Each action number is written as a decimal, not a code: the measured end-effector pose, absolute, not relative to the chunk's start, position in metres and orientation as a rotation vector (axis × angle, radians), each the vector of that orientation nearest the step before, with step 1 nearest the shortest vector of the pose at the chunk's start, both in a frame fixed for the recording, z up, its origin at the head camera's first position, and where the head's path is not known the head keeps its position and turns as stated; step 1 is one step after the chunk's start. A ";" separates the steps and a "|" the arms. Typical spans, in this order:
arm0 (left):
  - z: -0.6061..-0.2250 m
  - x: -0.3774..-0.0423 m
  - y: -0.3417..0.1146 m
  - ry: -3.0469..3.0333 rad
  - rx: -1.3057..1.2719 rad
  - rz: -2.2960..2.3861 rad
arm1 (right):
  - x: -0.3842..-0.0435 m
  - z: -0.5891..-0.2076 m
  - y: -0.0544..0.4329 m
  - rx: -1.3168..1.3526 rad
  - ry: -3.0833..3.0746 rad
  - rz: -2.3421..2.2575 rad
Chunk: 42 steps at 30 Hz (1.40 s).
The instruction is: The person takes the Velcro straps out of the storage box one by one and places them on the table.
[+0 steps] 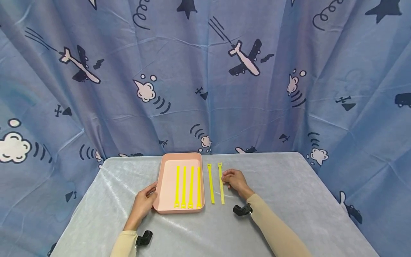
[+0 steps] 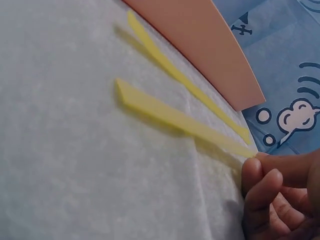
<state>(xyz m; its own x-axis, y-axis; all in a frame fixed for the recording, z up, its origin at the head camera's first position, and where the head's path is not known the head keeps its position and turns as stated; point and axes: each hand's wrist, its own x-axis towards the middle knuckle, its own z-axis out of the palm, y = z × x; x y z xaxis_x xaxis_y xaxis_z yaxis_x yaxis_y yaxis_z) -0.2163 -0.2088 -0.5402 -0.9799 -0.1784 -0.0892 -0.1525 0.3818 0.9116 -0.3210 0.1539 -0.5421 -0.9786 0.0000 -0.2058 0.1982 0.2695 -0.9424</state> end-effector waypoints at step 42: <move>-0.542 -0.215 -0.208 -2.609 0.266 -1.660 | -0.267 -0.475 0.142 -0.075 2.330 -1.812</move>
